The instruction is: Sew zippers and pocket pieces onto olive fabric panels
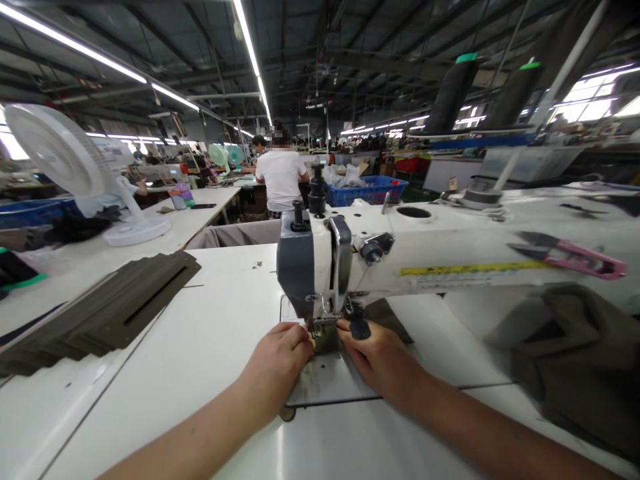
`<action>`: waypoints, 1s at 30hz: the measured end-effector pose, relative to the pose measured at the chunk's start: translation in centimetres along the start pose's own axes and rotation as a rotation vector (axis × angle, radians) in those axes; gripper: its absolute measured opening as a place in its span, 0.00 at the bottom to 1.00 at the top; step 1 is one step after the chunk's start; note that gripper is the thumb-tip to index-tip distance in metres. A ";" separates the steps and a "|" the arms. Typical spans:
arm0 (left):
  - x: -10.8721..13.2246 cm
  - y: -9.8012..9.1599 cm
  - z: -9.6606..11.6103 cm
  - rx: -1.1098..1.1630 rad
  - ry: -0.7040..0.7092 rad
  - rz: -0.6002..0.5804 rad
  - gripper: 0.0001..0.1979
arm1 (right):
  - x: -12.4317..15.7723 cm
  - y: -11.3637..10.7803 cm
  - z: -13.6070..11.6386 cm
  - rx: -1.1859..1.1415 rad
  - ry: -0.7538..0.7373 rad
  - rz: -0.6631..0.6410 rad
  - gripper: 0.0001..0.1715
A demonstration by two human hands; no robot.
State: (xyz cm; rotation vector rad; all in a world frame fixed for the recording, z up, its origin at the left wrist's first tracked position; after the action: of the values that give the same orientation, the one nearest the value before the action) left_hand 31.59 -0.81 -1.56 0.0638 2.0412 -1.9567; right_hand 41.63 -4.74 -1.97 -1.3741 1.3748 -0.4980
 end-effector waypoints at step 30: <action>-0.4 -0.1 -0.7 0.025 -0.006 -0.022 0.07 | -0.3 0.6 0.9 -0.064 0.068 -0.053 0.14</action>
State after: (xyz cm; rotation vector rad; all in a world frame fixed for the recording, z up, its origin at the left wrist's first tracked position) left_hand 31.78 -0.10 -1.37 0.0402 2.0222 -1.9933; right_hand 42.13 -4.02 -2.69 -1.4605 1.4226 -0.5443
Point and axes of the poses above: each hand's wrist, its own x-axis away from the middle knuckle, its own y-axis out of the palm, z = x × y, the point moved 8 cm from there along -x, towards the middle knuckle, and after that the axes turned 13 degrees about -z, right-handed, at the moved point
